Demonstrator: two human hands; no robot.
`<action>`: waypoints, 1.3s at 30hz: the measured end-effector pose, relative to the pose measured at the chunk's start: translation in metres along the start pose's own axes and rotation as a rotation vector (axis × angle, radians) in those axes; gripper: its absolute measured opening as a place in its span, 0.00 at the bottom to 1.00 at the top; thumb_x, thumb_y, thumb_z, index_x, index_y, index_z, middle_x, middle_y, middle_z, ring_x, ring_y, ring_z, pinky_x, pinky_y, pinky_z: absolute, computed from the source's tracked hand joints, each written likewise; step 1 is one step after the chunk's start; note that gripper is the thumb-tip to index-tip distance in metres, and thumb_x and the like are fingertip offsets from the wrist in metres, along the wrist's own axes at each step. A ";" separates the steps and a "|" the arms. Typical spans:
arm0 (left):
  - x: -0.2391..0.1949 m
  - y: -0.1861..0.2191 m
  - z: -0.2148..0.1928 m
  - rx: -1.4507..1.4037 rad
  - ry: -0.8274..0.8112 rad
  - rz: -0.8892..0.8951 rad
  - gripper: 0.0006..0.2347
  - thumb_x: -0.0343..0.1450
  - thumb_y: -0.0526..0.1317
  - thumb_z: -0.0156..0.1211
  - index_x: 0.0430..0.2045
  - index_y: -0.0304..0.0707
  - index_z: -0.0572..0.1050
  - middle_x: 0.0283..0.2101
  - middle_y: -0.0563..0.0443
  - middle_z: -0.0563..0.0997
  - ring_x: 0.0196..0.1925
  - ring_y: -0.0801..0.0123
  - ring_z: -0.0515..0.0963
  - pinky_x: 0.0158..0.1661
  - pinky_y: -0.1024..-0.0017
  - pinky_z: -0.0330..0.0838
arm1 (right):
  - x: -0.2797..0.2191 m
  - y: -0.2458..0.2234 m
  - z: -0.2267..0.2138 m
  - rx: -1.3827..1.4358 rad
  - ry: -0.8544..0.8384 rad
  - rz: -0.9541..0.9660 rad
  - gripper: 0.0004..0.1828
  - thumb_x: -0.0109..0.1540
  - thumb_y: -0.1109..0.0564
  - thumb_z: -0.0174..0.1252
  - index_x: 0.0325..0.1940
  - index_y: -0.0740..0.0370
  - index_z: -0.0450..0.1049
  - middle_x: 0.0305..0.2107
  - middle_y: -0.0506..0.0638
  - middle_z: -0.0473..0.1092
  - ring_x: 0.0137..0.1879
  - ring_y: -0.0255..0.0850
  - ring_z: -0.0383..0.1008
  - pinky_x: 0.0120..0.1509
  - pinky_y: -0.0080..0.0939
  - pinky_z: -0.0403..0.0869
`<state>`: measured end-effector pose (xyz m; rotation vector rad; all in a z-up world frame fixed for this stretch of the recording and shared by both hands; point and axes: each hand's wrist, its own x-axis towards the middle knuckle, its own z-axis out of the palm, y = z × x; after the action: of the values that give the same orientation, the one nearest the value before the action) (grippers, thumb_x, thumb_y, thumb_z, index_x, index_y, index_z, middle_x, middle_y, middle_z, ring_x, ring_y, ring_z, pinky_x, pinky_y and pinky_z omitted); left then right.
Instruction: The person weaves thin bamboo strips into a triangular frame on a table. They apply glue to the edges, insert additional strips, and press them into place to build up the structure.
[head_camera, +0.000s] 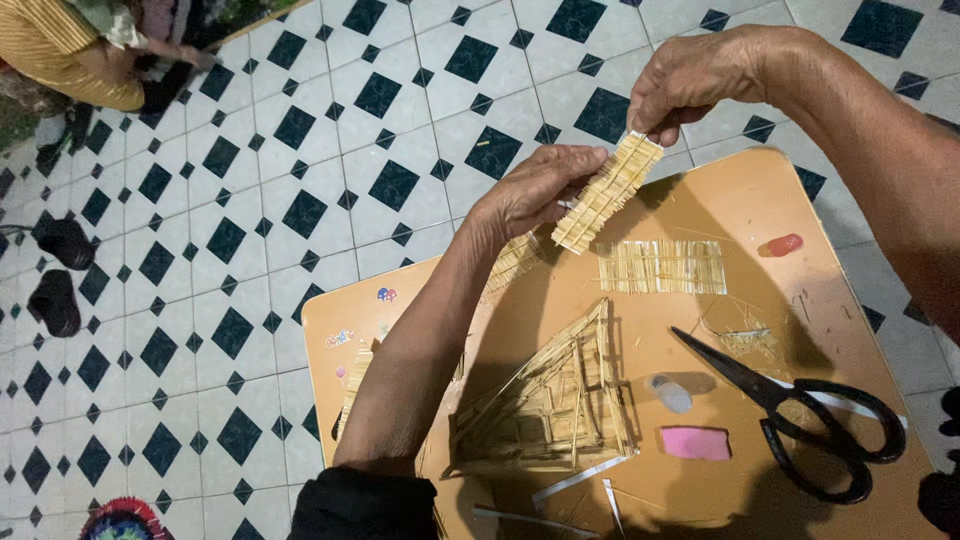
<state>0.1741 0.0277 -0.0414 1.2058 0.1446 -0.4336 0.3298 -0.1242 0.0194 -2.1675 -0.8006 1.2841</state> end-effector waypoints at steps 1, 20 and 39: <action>-0.005 0.004 0.004 0.005 0.000 0.003 0.15 0.67 0.47 0.57 0.36 0.32 0.77 0.29 0.53 0.79 0.26 0.78 0.73 0.25 0.83 0.65 | -0.004 -0.003 0.001 -0.001 0.004 -0.004 0.10 0.59 0.63 0.56 0.30 0.73 0.80 0.15 0.58 0.67 0.21 0.38 0.54 0.26 0.37 0.53; -0.157 0.021 0.102 -0.138 -0.118 0.062 0.21 0.69 0.46 0.54 0.49 0.25 0.69 0.42 0.30 0.79 0.38 0.50 0.82 0.36 0.63 0.79 | -0.140 -0.077 0.057 0.004 -0.086 -0.123 0.10 0.60 0.63 0.55 0.29 0.74 0.80 0.16 0.59 0.70 0.24 0.41 0.63 0.30 0.38 0.59; -0.310 -0.028 0.214 -0.139 0.158 0.034 0.13 0.69 0.47 0.55 0.43 0.41 0.71 0.23 0.63 0.69 0.24 0.86 0.73 0.23 0.88 0.69 | -0.233 -0.065 0.184 0.050 -0.151 -0.211 0.10 0.54 0.60 0.61 0.18 0.67 0.76 0.14 0.58 0.74 0.22 0.39 0.71 0.28 0.32 0.58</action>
<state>-0.1444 -0.1018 0.1146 1.1029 0.2849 -0.2936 0.0605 -0.2197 0.1227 -1.9067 -1.0170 1.3544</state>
